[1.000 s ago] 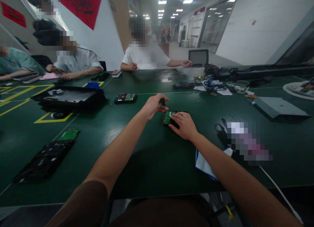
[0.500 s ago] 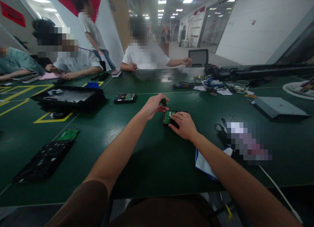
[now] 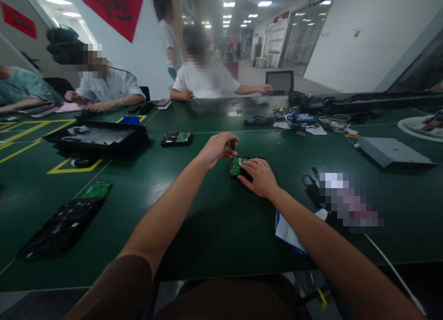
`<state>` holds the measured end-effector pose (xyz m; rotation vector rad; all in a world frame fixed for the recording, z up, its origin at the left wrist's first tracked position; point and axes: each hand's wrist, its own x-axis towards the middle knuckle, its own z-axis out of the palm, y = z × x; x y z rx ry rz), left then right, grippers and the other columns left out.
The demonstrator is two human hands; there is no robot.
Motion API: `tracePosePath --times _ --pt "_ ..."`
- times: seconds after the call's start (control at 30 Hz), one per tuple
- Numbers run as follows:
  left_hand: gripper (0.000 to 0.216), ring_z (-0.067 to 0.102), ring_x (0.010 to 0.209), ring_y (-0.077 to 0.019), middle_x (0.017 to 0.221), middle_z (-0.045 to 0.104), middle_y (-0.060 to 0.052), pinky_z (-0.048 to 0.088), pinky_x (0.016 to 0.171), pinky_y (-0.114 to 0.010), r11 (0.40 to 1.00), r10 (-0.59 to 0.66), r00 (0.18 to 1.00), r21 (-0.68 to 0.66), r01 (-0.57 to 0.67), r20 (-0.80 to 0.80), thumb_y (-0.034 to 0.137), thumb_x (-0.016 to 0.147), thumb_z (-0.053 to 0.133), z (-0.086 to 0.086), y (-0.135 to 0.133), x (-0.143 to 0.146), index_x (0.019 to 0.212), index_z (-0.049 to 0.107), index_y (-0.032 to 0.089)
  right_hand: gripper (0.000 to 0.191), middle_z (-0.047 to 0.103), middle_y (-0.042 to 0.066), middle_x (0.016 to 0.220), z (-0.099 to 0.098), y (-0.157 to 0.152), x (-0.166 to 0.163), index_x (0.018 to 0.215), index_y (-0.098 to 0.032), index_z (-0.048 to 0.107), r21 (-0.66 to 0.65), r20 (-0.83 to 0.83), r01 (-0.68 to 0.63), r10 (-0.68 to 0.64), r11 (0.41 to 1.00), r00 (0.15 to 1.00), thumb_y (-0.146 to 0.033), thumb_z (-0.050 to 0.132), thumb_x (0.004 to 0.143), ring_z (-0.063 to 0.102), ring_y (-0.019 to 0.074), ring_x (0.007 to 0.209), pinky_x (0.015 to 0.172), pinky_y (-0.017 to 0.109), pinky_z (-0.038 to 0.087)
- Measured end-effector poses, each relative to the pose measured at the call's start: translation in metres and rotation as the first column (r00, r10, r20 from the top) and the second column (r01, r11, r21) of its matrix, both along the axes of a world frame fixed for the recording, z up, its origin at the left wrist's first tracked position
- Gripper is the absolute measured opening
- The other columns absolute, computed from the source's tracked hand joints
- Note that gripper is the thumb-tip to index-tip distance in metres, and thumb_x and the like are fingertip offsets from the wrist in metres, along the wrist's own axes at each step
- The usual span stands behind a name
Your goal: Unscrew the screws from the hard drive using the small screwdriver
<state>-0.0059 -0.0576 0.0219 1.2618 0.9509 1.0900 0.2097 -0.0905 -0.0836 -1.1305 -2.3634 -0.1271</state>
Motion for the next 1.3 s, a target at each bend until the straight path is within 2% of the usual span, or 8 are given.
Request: tracePosePath --times 0.13,0.27,0.57,0.8,0.97,1.1,1.2,1.3 --pt "0.021 0.069 0.058 -0.0135 0.098 0.073 -0.009 0.052 0.054 -0.025 0.999 0.030 0.999 -0.020 -0.029 0.021 0.034 0.093 0.059 -0.0018 0.0023 -0.0004 0.102 0.065 0.016 0.046 0.069 0.010 0.137 -0.0012 0.0009 0.0004 0.136 -0.023 0.069 0.007 -0.005 -0.011 0.011 1.000 1.000 -0.052 0.058 0.101 0.055 0.0350 0.130 0.114 0.058 0.039" --pt "0.019 0.072 0.061 -0.0164 0.097 0.073 -0.009 0.054 0.055 -0.027 0.997 0.064 0.997 -0.034 -0.063 0.041 0.036 0.094 0.059 -0.0045 0.0038 0.0022 0.097 0.058 0.018 0.047 0.069 0.010 0.137 -0.0013 0.0012 0.0006 0.135 -0.024 0.070 0.006 -0.007 -0.010 0.010 1.000 1.000 -0.054 0.057 0.102 0.055 0.0353 0.130 0.114 0.059 0.039" --pt "0.024 0.072 0.062 -0.0136 0.101 0.071 -0.010 0.051 0.053 -0.023 0.997 0.071 0.997 0.029 -0.070 -0.042 0.034 0.092 0.058 0.0005 -0.0013 0.0029 0.099 0.071 0.014 0.047 0.069 0.011 0.136 -0.0018 0.0016 0.0006 0.134 -0.021 0.069 0.016 0.000 -0.007 0.007 1.000 1.000 -0.053 0.057 0.102 0.055 0.0346 0.129 0.115 0.058 0.039" --pt "0.023 0.075 0.073 -0.0188 0.098 0.072 -0.010 0.056 0.061 -0.026 0.996 -0.001 0.997 -0.083 0.008 0.078 0.034 0.089 0.057 0.0016 -0.0004 0.0006 0.099 0.067 0.015 0.046 0.069 0.011 0.136 -0.0011 0.0010 0.0004 0.134 -0.022 0.069 0.014 -0.005 -0.008 0.008 1.000 1.000 -0.052 0.058 0.102 0.055 0.0349 0.130 0.114 0.058 0.039" --pt "0.027 0.077 0.074 -0.0214 0.093 0.069 -0.009 0.057 0.062 -0.027 0.993 -0.009 0.998 -0.114 0.015 0.059 0.036 0.088 0.057 0.0036 -0.0010 -0.0013 0.099 0.069 0.014 0.046 0.069 0.011 0.137 -0.0008 0.0006 0.0003 0.134 -0.021 0.069 0.019 -0.002 -0.008 0.008 1.000 1.000 -0.052 0.058 0.101 0.055 0.0348 0.129 0.114 0.057 0.039" --pt "0.024 0.078 0.078 -0.0247 0.096 0.072 -0.011 0.059 0.066 -0.031 0.990 -0.003 0.996 -0.139 0.016 0.090 0.035 0.087 0.058 0.0028 -0.0017 0.0004 0.097 0.065 0.015 0.045 0.070 0.011 0.136 -0.0005 0.0003 0.0000 0.134 -0.022 0.069 0.015 -0.009 -0.010 0.011 1.000 1.000 -0.051 0.059 0.101 0.055 0.0349 0.129 0.114 0.057 0.039" --pt "0.021 0.077 0.076 -0.0233 0.097 0.074 -0.012 0.059 0.067 -0.031 0.990 0.015 0.996 -0.142 -0.002 0.090 0.036 0.088 0.057 0.0018 -0.0011 0.0013 0.093 0.061 0.016 0.045 0.070 0.010 0.136 -0.0003 0.0004 0.0000 0.135 -0.024 0.069 0.008 -0.009 -0.011 0.011 1.000 1.000 -0.052 0.060 0.101 0.055 0.0348 0.129 0.114 0.057 0.039" --pt "0.025 0.074 0.068 -0.0180 0.097 0.073 -0.011 0.054 0.060 -0.026 0.994 0.048 0.999 -0.099 -0.047 0.005 0.038 0.089 0.056 0.0019 -0.0005 0.0010 0.092 0.066 0.015 0.047 0.069 0.011 0.137 -0.0004 0.0006 0.0002 0.135 -0.023 0.069 0.004 0.003 -0.003 0.003 1.000 1.000 -0.053 0.058 0.101 0.055 0.0347 0.130 0.114 0.057 0.039"
